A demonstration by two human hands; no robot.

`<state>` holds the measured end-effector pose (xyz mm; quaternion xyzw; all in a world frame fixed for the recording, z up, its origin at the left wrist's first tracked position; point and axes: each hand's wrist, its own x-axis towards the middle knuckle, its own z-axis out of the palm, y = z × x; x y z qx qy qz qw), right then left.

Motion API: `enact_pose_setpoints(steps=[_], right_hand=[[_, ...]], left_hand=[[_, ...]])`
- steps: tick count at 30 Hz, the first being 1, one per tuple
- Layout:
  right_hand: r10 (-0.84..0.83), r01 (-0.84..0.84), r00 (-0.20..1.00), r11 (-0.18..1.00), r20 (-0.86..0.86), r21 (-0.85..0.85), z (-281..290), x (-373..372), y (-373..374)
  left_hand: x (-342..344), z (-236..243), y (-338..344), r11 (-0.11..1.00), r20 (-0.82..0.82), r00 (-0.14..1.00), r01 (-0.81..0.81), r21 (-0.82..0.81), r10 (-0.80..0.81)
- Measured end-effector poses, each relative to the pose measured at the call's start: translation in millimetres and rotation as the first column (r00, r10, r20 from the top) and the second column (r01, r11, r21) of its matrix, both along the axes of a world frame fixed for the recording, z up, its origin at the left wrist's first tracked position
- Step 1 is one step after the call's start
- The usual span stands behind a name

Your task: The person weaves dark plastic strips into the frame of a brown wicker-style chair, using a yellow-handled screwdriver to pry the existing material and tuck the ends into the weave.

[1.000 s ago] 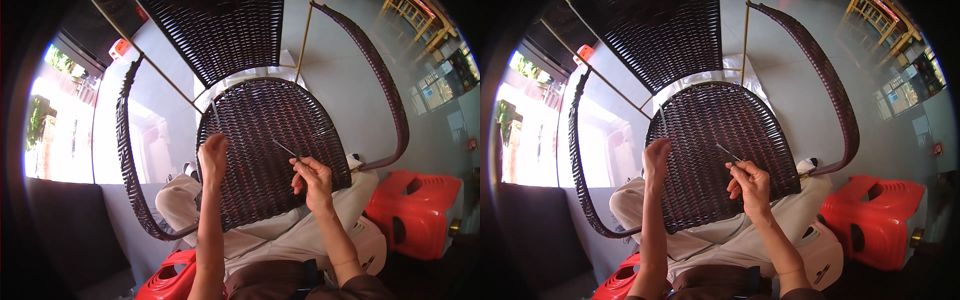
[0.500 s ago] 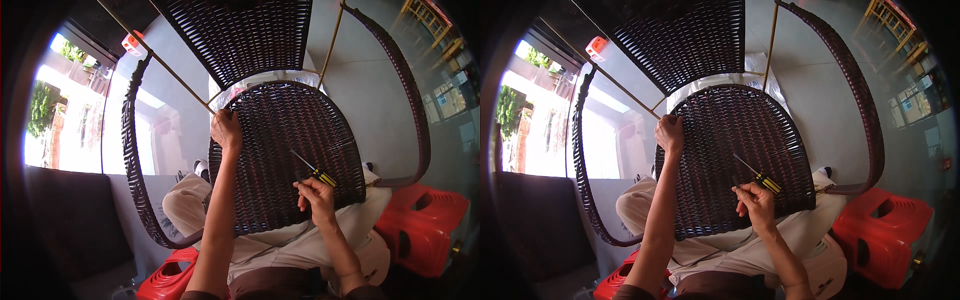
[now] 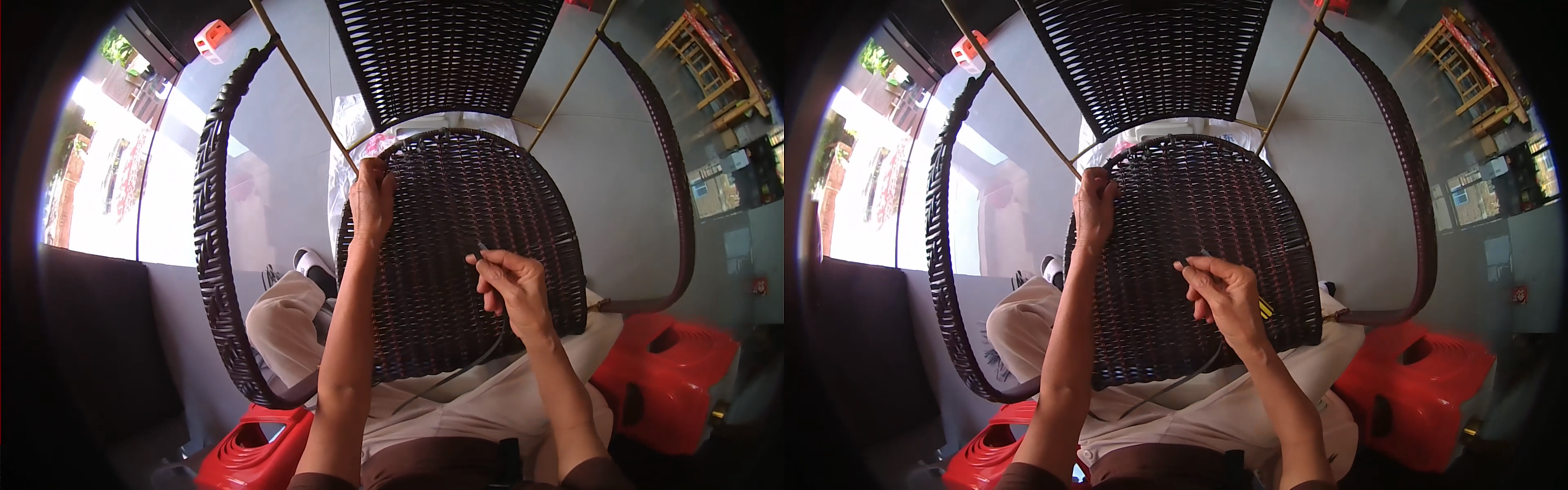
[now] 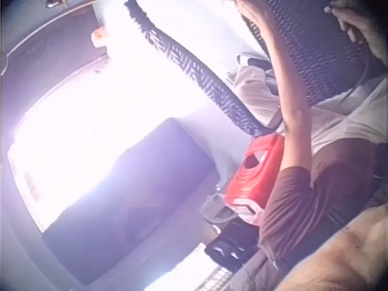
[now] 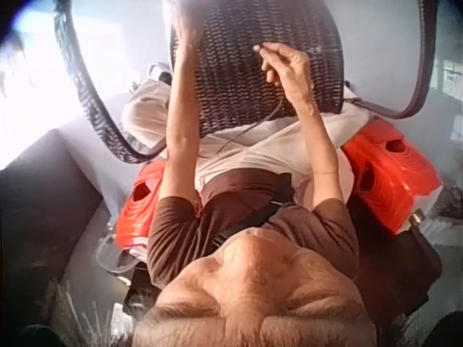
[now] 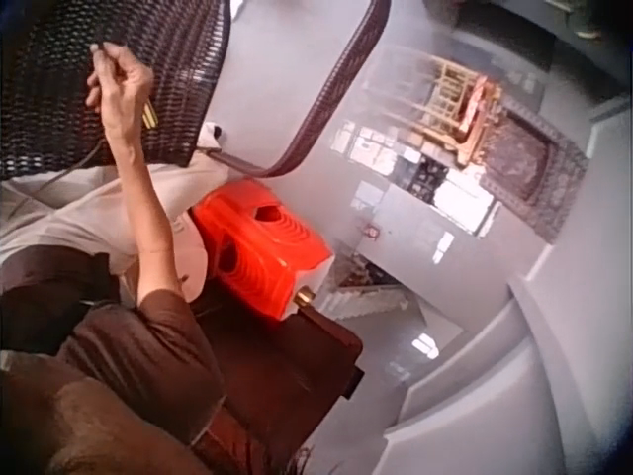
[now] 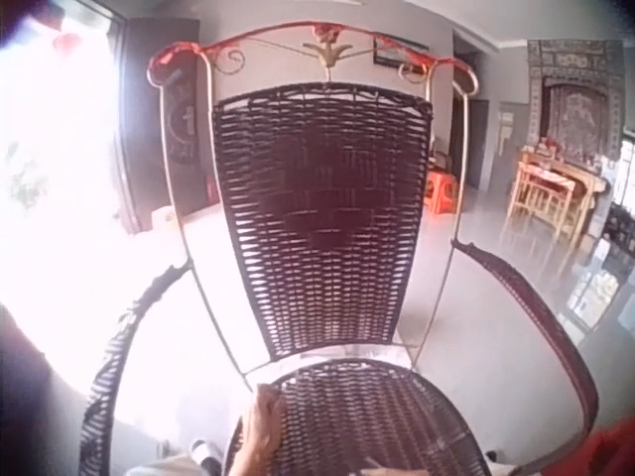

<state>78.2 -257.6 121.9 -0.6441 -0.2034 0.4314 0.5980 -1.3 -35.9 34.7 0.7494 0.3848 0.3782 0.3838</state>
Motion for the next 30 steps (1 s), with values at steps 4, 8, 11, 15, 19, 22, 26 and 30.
enact_pose_setpoints(steps=[4,8,11,15,19,22,26,30], right_hand=[[0.018,-0.036,0.986,0.994,0.163,0.104,7,6,58],[0.068,-0.071,0.995,0.996,0.067,0.05,-19,10,107],[0.057,-0.098,0.93,0.991,0.364,0.095,-50,12,128],[0.061,-0.121,0.896,0.987,0.439,0.109,-59,12,140],[0.021,-0.046,0.979,0.992,0.203,0.117,-62,12,149],[-0.04,0.023,0.993,0.989,0.11,0.148,-63,10,155],[-0.041,0.045,0.999,0.989,-0.032,0.142,-61,10,156],[0.068,-0.058,0.996,0.985,-0.056,0.163,-63,15,155]], left_hand=[[-14,1,10,0.988,0.001,0.991,0.131,-0.086,-0.131],[-12,-3,9,0.847,0.346,0.934,0.256,-0.465,-0.092],[-10,6,4,0.888,0.22,0.971,0.178,-0.425,-0.089],[-17,6,7,0.838,0.296,0.936,0.31,-0.448,-0.189],[-17,3,5,0.837,0.332,0.925,0.325,-0.44,-0.184],[-18,-3,7,0.801,0.423,0.896,0.35,-0.486,-0.135],[-20,3,8,0.795,0.428,0.892,0.362,-0.487,-0.144],[-19,9,8,0.813,0.325,0.927,0.333,-0.477,-0.189]])
